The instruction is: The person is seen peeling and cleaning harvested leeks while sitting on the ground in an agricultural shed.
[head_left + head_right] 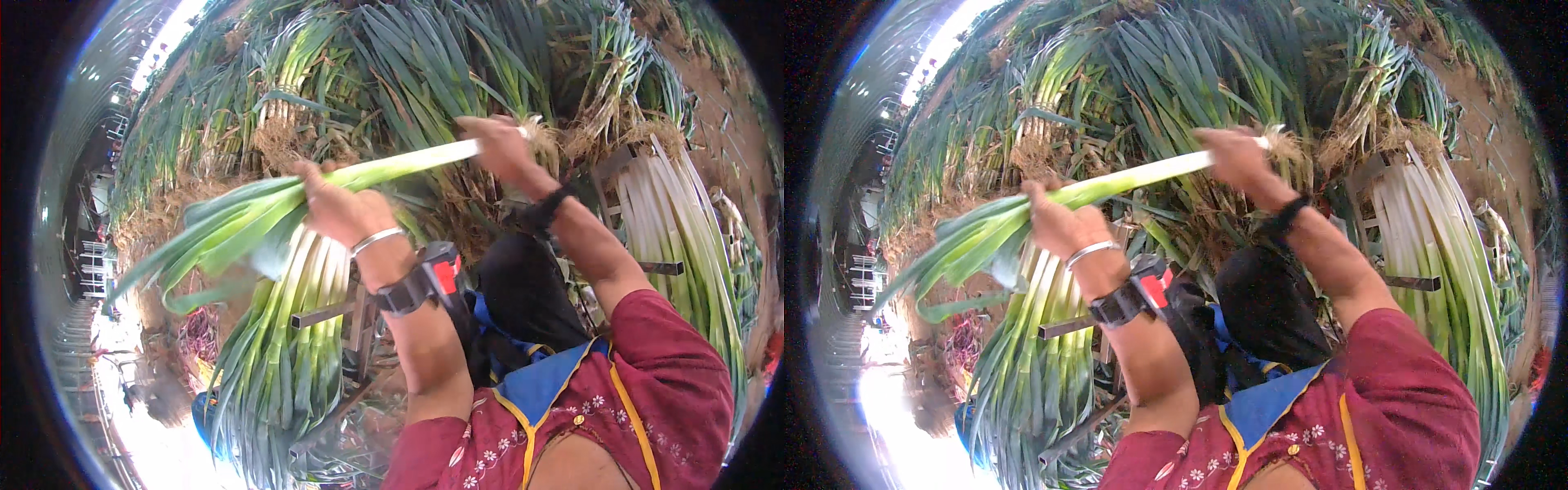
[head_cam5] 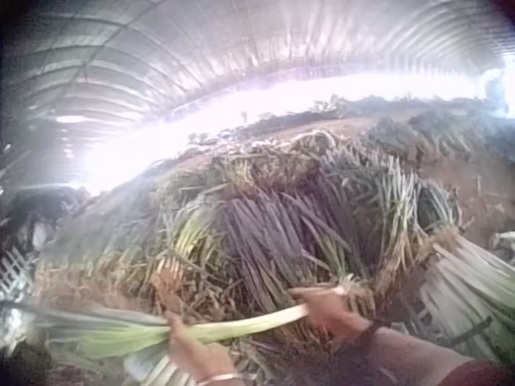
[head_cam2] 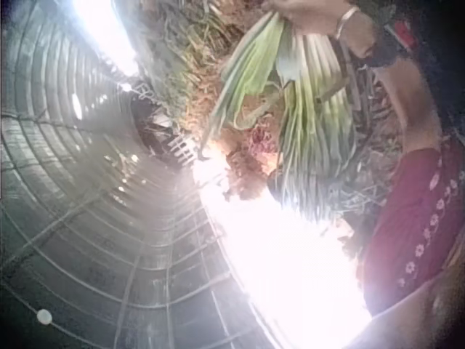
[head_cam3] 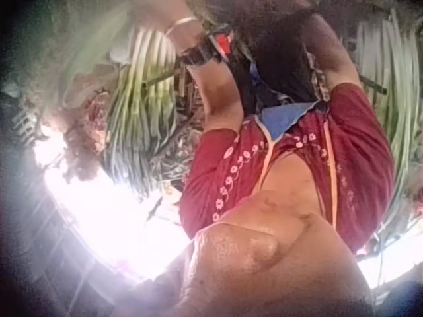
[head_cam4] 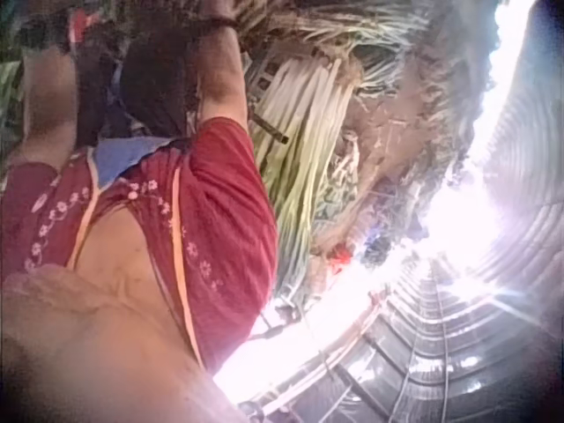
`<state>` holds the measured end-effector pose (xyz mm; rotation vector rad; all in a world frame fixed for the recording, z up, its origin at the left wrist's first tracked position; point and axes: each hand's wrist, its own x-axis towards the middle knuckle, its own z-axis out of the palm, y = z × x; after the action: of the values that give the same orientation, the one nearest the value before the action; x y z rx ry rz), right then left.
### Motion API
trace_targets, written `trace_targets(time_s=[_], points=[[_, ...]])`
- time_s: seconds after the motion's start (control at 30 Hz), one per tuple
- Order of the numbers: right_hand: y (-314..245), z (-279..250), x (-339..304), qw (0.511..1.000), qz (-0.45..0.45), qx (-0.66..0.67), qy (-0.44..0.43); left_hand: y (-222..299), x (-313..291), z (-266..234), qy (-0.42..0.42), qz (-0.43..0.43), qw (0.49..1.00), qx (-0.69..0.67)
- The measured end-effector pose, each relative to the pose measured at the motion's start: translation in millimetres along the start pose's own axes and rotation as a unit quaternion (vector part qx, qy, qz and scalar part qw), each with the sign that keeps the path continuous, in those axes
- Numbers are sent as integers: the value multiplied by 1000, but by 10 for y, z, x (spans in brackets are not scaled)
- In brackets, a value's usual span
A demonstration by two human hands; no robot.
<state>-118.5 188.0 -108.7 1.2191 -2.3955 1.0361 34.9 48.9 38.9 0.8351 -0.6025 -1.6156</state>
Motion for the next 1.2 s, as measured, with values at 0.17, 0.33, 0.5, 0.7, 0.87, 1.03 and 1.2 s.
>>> trace_targets(time_s=[0.17, 0.33, 0.5, 0.7, 0.87, 1.03, 1.2], points=[[2168, -583, -1606, 834, 370, -276, -303, 191, 161, -85, 11, 38, 999, 18], [2137, -616, -1777, 919, 297, -178, -186, 389, 294, -235, -67, 53, 995, -42], [333, -914, -502, 990, 39, -115, 69, 376, 111, -63, -98, 63, 989, -88], [-385, -695, 145, 982, -123, -127, 65, 1059, 92, -33, -190, 262, 942, 93], [-901, -559, 399, 982, -166, -55, 78, 2225, 318, -351, 20, 595, 559, 577], [-801, -324, 337, 994, -107, -21, -23, 3699, 770, -985, 3, 627, 531, 570], [-374, -244, 140, 989, 2, -31, -143, 4349, 1455, -1730, 6, 408, 889, 208]])
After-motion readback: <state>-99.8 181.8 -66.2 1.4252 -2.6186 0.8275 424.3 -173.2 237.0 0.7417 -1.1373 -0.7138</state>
